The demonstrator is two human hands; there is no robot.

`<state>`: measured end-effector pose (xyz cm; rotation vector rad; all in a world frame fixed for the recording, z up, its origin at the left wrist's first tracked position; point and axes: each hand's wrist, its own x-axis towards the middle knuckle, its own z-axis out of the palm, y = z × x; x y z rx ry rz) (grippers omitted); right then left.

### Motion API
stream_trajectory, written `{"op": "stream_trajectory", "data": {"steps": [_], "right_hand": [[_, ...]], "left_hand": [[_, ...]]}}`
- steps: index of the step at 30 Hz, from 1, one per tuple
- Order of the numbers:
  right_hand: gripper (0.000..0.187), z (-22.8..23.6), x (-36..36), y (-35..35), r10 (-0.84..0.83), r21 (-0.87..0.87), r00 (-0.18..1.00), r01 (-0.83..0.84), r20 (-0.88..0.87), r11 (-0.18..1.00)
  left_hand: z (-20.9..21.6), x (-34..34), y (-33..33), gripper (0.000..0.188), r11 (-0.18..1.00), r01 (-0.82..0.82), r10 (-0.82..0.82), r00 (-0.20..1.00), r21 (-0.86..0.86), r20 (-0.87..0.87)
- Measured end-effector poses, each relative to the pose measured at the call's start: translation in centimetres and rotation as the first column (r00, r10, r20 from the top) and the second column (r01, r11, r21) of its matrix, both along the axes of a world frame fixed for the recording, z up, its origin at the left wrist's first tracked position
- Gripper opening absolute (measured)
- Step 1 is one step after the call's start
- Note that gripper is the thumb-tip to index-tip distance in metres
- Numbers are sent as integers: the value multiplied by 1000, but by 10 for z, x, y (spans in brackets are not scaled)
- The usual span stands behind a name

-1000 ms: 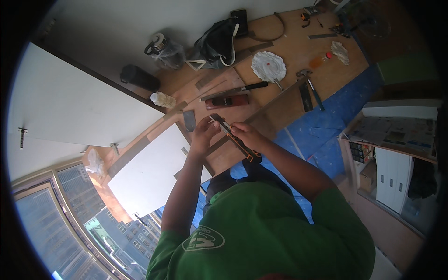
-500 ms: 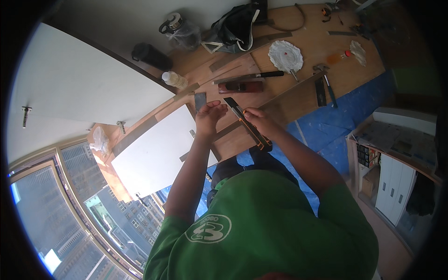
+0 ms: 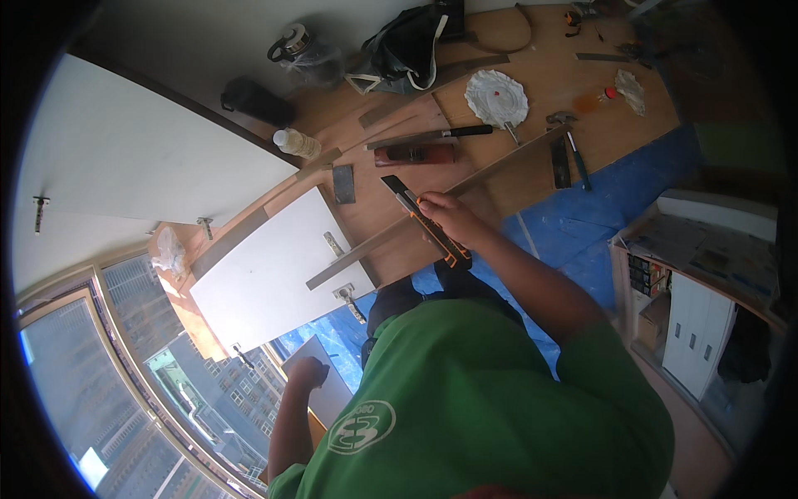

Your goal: The person uses a chisel and utility knife to carve and trim the edge of a white cabinet door, then sands the surface with a sanding block. The work is performed on a workbench with tools and materials visible nearby.

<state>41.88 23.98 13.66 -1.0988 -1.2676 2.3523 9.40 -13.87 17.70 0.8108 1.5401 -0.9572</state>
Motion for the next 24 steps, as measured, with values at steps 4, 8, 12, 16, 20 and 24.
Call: {"op": "stream_trajectory", "data": {"steps": [4, 8, 12, 16, 20, 24], "right_hand": [[34, -2, 2, 0, -14, 5, 1000, 14, 16, 1000], [31, -1, 1, 0, -41, -13, 999, 42, 6, 999], [30, 0, -1, -2, -94, -28, 996, 94, 1, 995], [28, 21, 6, 1, -175, -70, 985, 173, -14, 982], [25, 40, 54, 10, -167, 46, 974, 162, 151, 986], [23, 60, 111, 12, -115, 234, 919, 26, 378, 972]], "left_hand": [[18, 32, -14, 26, 959, -211, 197, 977, 189, 86], [36, 57, 80, 21, 550, -325, 181, 946, 769, 270], [27, 100, 216, 70, 178, -20, -125, 991, 984, 43], [-24, 114, 280, 66, 345, -35, -285, 948, 938, 140], [-20, 144, 310, 58, 485, -7, -260, 953, 874, 152], [-23, 158, 317, 61, 442, -100, -280, 929, 891, 243]]}}
